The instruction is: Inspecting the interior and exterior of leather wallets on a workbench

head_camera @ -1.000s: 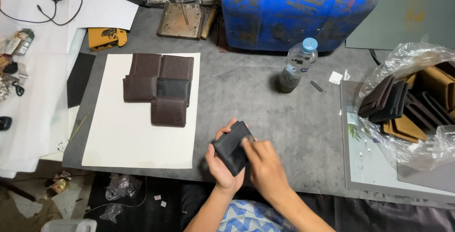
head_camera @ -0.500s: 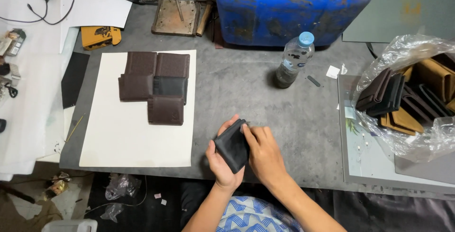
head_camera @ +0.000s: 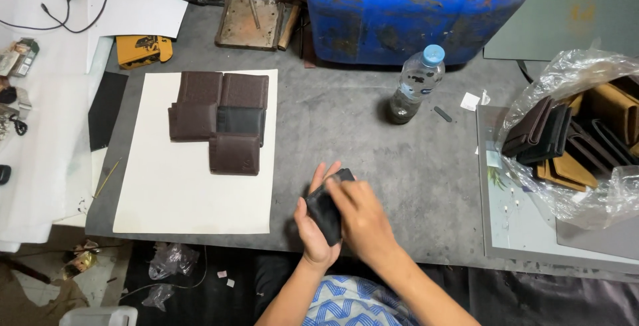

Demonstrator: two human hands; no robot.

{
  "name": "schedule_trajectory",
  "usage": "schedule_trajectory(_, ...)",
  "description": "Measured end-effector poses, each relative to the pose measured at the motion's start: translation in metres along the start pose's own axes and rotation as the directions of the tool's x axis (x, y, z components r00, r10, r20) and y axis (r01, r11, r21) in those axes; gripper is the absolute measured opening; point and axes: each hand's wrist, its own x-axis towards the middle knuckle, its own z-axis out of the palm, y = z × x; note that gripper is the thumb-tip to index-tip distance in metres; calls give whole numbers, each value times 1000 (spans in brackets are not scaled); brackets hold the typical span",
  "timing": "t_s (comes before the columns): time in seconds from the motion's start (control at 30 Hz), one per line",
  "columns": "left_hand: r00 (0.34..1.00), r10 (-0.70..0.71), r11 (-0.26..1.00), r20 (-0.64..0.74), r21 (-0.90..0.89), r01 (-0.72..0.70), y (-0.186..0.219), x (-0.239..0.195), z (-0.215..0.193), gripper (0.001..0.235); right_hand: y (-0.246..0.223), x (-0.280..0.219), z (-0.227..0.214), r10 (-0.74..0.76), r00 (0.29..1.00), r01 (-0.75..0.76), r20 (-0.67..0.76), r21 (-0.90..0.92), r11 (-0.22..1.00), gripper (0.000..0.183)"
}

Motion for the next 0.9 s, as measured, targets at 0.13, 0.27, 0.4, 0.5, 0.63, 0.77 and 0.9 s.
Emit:
schedule_trajectory(0.13, 998, -54, 988, -18, -148, 51, 7, 2, -3, 77, 26, 3, -18, 17, 1000, -17, -2, -2, 1000, 41)
schedule_trajectory(0.27, 982, -174, 961, -68, -230, 154, 21, 5, -3, 77, 30, -9, -41, -67, 987, 60, 145, 55, 997, 62)
schedule_trajectory(0.4, 963, -255, 942, -93, -250, 225, 28, 5, 1, 78, 24, -16, -59, -186, 967, 173, 177, 87, 981, 65)
schedule_trajectory(0.5, 972, -235, 924, 23, -303, 231, -6, 6, -42, 85, 43, -13, -41, -127, 989, 131, 80, -52, 990, 43)
schedule_trajectory(0.63, 976, -217, 946, -24, -252, 204, 2, 8, -28, 84, 42, -17, -33, -118, 992, 122, 48, -105, 987, 39)
schedule_trajectory(0.77, 990, -79, 978, -115, -200, 55, 21, 10, -8, 75, 9, -38, -20, 8, 998, -9, 65, 29, 1000, 55)
schedule_trajectory(0.9, 992, 47, 983, -120, -168, -67, 7, 7, -14, 77, -39, -44, -2, 60, 996, -46, -66, 194, 980, 45)
